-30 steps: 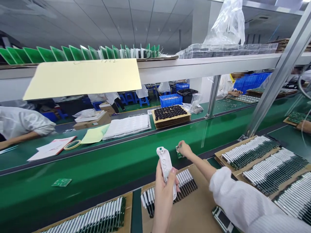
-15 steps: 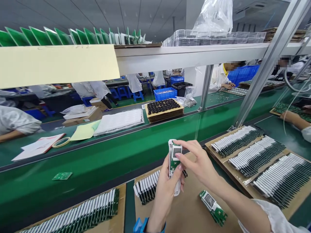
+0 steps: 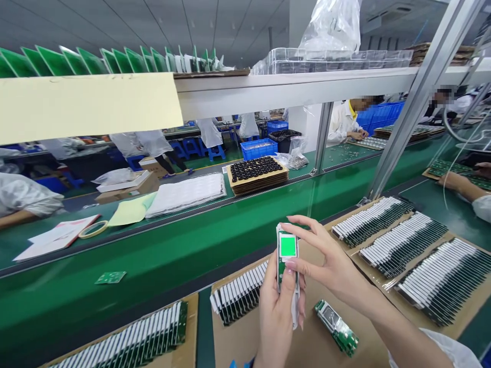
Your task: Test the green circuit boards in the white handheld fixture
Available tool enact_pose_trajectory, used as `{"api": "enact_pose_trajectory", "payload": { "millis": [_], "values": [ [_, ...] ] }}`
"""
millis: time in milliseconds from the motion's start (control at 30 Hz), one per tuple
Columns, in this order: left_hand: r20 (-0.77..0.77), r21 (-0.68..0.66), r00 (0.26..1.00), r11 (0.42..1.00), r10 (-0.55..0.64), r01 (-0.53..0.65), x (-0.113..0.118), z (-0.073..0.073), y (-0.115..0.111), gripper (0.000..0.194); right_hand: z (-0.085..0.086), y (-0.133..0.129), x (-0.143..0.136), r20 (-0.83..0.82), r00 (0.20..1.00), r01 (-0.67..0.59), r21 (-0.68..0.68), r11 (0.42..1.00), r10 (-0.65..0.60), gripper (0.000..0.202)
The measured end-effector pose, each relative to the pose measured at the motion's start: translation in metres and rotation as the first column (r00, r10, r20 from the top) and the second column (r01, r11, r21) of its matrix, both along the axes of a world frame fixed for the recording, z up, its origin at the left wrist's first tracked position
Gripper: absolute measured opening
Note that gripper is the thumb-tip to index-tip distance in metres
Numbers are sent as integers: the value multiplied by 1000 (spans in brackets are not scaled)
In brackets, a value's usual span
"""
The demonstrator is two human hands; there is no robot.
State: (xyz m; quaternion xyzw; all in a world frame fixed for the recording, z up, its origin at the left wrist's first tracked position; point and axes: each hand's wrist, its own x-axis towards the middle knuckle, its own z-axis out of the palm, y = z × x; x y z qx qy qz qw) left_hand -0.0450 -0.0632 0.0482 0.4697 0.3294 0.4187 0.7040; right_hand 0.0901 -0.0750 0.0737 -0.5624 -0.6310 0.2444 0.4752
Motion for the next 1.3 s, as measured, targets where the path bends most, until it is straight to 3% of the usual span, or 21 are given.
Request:
{"api": "enact_pose_trajectory", "payload": {
  "millis": [400, 567, 733, 833, 900, 1000, 1067, 1133, 1200, 1300],
  "values": [
    [55, -69, 998, 997, 24, -21, 6, 2, -9, 36, 9, -11, 0, -99, 995, -17, 1, 1000, 17, 46],
    [25, -57, 999, 998, 22, -20, 7, 1, -10, 31, 3, -8, 4, -118, 993, 12, 8, 1000, -11, 52],
    [7, -50, 1000, 999, 23, -22, 9, 0, -11, 32, -3, -6, 7, -104, 994, 29, 24, 999, -27, 44],
    [-19, -43, 999, 998, -42, 41, 10, -1, -10, 37, -7, -11, 4, -131, 988, 97, 88, 991, -85, 34],
    [-55, -13, 987, 989, -149, 148, 10, -2, -7, 46, -12, -17, 3, -251, 956, 192, 140, 971, -153, 25],
    [-163, 53, 955, 964, -250, 261, 9, -4, 3, 64, -27, -29, 10, -470, 842, 353, 112, 929, -264, 18],
    [-242, 76, 949, 972, -200, 224, 6, -5, 12, 71, -44, -39, 19, -487, 819, 333, -28, 943, -303, 22],
    [-276, 79, 954, 986, -119, 146, 1, -4, 19, 73, -68, -50, 27, -365, 885, 218, -225, 950, -290, 29],
    [-270, 80, 961, 994, -54, 78, -5, -1, 24, 71, -96, -61, 29, -176, 958, 142, -393, 909, -226, 31],
    [-262, 97, 965, 995, 0, 26, -11, 2, 28, 67, -133, -74, 24, -11, 978, 180, -470, 864, -210, 34]
  ]
}}
